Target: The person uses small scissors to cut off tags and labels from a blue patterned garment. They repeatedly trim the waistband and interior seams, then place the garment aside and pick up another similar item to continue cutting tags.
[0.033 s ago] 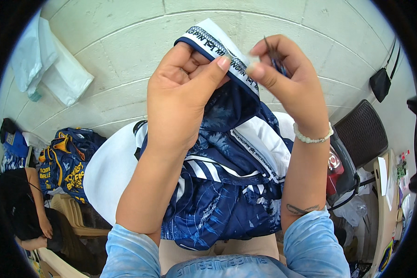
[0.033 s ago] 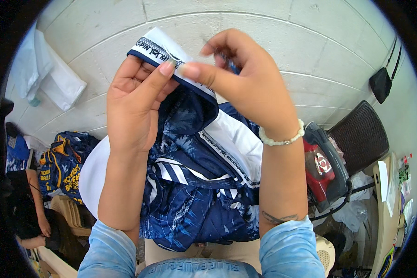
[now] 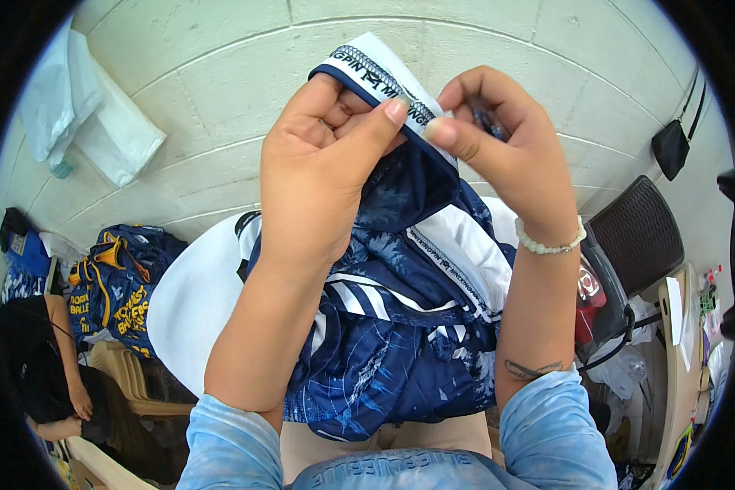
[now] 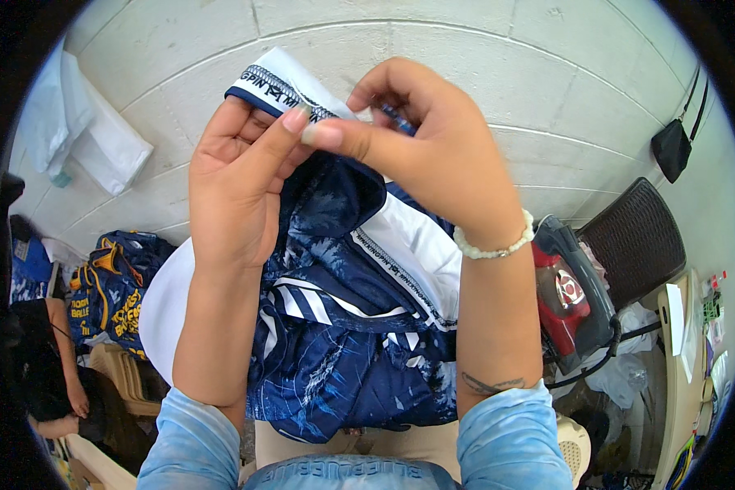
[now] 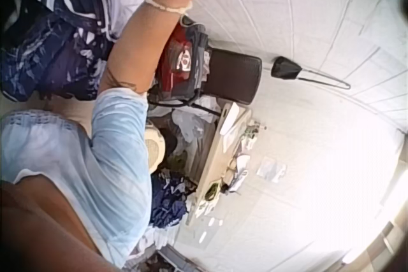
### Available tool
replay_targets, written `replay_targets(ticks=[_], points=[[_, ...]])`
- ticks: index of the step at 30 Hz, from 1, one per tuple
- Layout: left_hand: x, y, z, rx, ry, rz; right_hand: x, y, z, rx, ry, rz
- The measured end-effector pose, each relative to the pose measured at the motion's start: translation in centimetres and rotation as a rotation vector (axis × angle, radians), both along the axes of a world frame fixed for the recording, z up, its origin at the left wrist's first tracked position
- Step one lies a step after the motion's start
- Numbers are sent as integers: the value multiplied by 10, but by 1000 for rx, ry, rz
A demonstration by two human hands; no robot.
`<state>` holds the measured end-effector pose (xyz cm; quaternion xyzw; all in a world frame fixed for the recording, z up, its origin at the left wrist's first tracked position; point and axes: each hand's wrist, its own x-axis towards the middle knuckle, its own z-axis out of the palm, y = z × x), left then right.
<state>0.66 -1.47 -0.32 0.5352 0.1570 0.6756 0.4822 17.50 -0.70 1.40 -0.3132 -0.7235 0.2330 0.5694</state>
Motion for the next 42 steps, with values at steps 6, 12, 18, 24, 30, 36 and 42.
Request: replay_targets(ticks=[6, 12, 18, 24, 30, 36, 42], points=[[-4, 17, -2, -46, -81, -18, 3, 4, 3, 9, -218, -47], [-20, 39, -7, -160, -336, 73, 47, -1, 13, 25, -310, 1], [-26, 42, -5, -138, -408, 64, 82, -13, 21, 41, -163, -53], [-27, 32, 0, -91, -313, -48, 66, -11, 24, -18, -59, -239], [-33, 29, 3, -97, -291, -148, 26, 3, 8, -82, -158, -92], [-32, 31, 4, -105, -291, -197, -13, 12, -7, -4, -185, -5], [-18, 29, -3, -255, -149, -234, -10, 12, -5, 11, -99, -36]])
